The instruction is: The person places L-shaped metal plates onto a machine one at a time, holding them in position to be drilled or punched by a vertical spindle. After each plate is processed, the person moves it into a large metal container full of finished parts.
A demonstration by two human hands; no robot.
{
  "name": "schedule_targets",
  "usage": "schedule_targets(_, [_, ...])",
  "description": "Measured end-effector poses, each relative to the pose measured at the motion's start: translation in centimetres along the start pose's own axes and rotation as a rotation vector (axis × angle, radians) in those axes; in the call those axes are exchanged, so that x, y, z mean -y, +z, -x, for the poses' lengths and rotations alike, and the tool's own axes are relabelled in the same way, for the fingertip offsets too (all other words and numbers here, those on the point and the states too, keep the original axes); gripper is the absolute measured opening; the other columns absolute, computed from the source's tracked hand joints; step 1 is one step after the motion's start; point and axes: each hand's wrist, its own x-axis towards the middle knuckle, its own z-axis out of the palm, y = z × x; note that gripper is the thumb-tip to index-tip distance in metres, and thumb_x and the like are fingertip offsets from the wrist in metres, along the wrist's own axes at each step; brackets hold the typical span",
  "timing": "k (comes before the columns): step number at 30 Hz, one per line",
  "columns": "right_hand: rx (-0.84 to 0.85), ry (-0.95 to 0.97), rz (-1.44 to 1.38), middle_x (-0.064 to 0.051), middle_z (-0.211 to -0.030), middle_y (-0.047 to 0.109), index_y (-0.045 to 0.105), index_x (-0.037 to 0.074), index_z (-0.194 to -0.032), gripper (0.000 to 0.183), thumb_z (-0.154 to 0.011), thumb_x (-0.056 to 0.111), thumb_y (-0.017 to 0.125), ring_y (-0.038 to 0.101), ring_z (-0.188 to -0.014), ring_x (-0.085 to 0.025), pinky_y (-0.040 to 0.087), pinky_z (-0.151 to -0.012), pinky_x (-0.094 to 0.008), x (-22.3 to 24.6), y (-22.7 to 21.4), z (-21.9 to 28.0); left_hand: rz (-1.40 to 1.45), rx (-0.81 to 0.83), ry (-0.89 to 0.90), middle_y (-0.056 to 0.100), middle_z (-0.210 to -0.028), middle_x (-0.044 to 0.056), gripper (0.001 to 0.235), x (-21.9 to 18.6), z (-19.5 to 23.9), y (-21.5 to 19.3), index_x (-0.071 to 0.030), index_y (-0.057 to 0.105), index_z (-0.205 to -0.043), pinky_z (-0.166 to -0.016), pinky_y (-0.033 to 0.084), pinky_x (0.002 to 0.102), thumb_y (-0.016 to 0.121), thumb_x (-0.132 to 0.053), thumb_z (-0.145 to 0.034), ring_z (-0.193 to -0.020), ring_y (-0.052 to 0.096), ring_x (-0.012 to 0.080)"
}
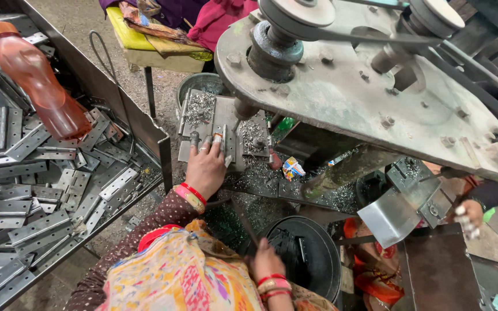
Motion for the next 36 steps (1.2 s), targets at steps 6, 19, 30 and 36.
schedule_targets(6, [0.126,-0.027,0.001,-0.03,-0.115,0.064,0.041,0.004,-0.128,0.068,-0.087,0.042,0.079,0.068,-0.102,-0.047,0.058,-0.085,-0.052,-0.5,1.6,-0.8,0.01,-0.086,0.001,0.061,-0.135,0.016,0.033,0.6,-0.3,0.2,-0.004,0.071,-0.112,-0.109,0.034,0.062,0.061,-0.023,-0.087,-0.133,0.053,0.0344])
schedule_targets(19, [0.092,0.002,0.073,-0.027,-0.115,0.064,0.044,0.005,-0.125,0.064,-0.086,0.042,0.078,0.07,-0.1,-0.046,0.059,-0.084,-0.052,-0.3,1.0,-1.9,0.002,-0.192,0.052,0.064,-0.123,0.015,0.036,0.5,0.6,0.4,-0.001,0.071,-0.113,-0.114,0.031,0.058,0.06,-0.022,-0.086,-0.126,0.057,0.0329])
schedule_targets(30, [0.095,-0.056,0.015,-0.029,-0.108,0.066,0.041,0.002,-0.126,0.071,-0.086,0.044,0.081,0.069,-0.099,-0.048,0.058,-0.086,-0.052,0.0,-0.2,-0.1,0.013,-0.233,0.063,0.065,-0.126,0.016,0.029,0.5,0.6,0.6,-0.003,0.073,-0.111,-0.117,0.03,0.058,0.059,-0.021,-0.093,-0.128,0.057,0.0337])
schedule_targets(36, [0.021,-0.092,0.105,-0.025,-0.11,0.068,0.044,0.005,-0.122,0.066,-0.086,0.048,0.078,0.071,-0.099,-0.043,0.059,-0.084,-0.05,-0.2,-2.6,-1.1,-0.049,-0.155,0.063,0.063,-0.131,0.015,0.032,0.8,0.7,1.1,-0.003,0.072,-0.112,-0.117,0.03,0.057,0.058,-0.02,-0.089,-0.13,0.056,0.0302])
